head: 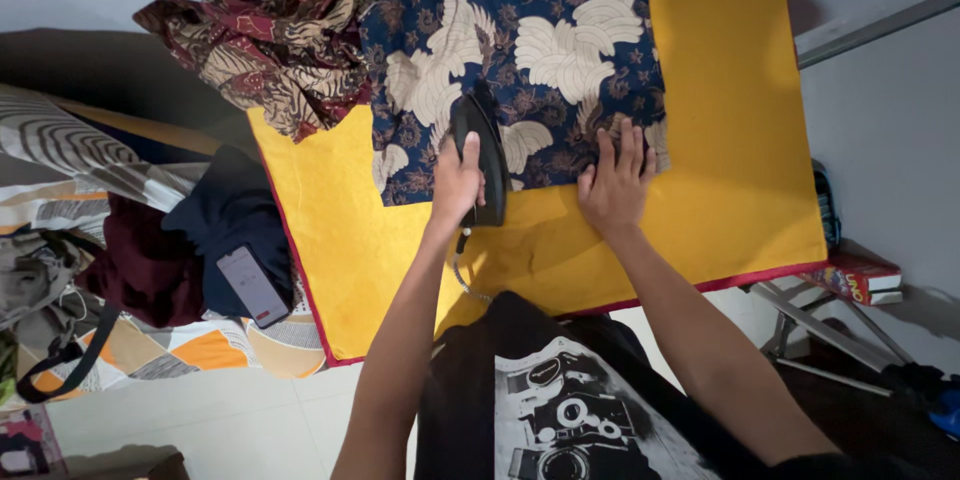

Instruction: The person irons a patterned shirt laid out on a yellow ironing board. They smooth the fabric with one hand while moving the iron with the other, then flip the shirt over to iron the other side.

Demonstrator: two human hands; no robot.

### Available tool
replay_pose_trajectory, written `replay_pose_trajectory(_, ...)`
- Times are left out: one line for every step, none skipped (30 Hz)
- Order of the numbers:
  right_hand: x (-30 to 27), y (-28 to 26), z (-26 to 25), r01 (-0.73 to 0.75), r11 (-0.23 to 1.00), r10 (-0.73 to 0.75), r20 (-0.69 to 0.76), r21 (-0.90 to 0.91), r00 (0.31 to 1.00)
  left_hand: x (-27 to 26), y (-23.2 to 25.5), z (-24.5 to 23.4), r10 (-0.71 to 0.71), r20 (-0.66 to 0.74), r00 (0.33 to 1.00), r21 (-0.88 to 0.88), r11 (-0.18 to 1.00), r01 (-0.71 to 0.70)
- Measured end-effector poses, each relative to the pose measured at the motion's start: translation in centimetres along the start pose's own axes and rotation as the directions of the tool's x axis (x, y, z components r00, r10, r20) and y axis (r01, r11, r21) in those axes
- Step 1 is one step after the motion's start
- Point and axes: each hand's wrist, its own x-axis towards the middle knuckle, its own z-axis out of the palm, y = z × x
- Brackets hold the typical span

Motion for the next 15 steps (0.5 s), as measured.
replay_pose_trajectory(0.0,0.0,0.0,-0.003,1.000,0.003,0.003,0.004,1.000,-0.2,0.0,0.0,-0.005,0.001,1.000,0.004,1.000,0.005)
replay_pose_trajectory(0.0,0.0,0.0,-0.006,1.000,0.005,0.006,0.008,1.000,-0.3,-0.1,0.0,-0.010,0.001,1.000,0.007,1.000,0.010)
replay_pose_trajectory(0.1,0.1,0.0,-0.011,1.000,0.011,0.008,0.010,1.000,0.0,0.0,-0.1,0.003,0.016,1.000,0.015,1.000,-0.003)
replay_pose_trajectory(0.2,0.0,0.0,-0.009,1.000,0.009,0.002,0.018,1.000,0.7,0.2,-0.3,0.016,0.030,0.999,0.023,1.000,-0.017)
replay_pose_trajectory(0.1,-0.1,-0.1,-0.006,1.000,0.006,0.000,0.024,1.000,1.3,0.4,-0.4,0.026,0.045,0.999,0.030,0.999,-0.027)
replay_pose_trajectory(-0.1,-0.1,-0.2,-0.003,1.000,0.003,-0.003,0.031,1.000,1.9,0.5,-0.5,0.030,0.039,0.999,0.037,0.999,-0.031)
replay_pose_trajectory(-0.1,-0.1,-0.2,-0.003,0.999,0.004,-0.002,0.033,1.000,2.7,0.8,-0.6,0.034,0.032,0.999,0.045,0.998,-0.036)
replay_pose_trajectory(-0.1,-0.1,-0.3,-0.004,0.999,0.004,-0.002,0.034,1.000,3.2,0.9,-0.5,0.039,0.025,0.999,0.053,0.998,-0.041)
replay_pose_trajectory(-0.1,-0.2,-0.3,-0.005,0.999,0.005,-0.005,0.040,1.000,3.8,1.1,-0.6,0.043,0.038,0.998,0.031,0.999,-0.044)
replay_pose_trajectory(-0.2,-0.2,-0.4,-0.009,0.999,0.009,-0.001,0.045,1.000,4.2,1.3,-0.6,0.047,0.050,0.998,0.009,0.999,-0.048)
replay_pose_trajectory(0.0,-0.2,-0.4,-0.012,0.999,0.012,-0.005,0.052,1.000,4.6,1.5,-0.7,0.058,0.061,0.996,-0.011,0.998,-0.057)
replay_pose_trajectory(0.2,-0.3,-0.3,-0.016,0.998,0.016,-0.008,0.059,1.000,4.8,1.6,-0.8,0.047,0.063,0.997,-0.003,0.999,-0.047)
replay_pose_trajectory(0.1,-0.3,-0.4,-0.016,0.999,0.016,-0.007,0.051,1.000,4.5,1.4,-0.8,0.029,0.066,0.997,0.004,1.000,-0.029)
replay_pose_trajectory(0.0,-0.3,-0.3,-0.016,0.999,0.016,-0.005,0.043,1.000,4.2,1.3,-0.9,0.011,0.069,0.998,0.012,1.000,-0.012)
replay_pose_trajectory(0.1,-0.1,-0.4,-0.016,0.999,0.016,-0.007,0.032,1.000,3.8,1.1,-0.8,0.003,0.072,0.997,0.029,1.000,-0.006)
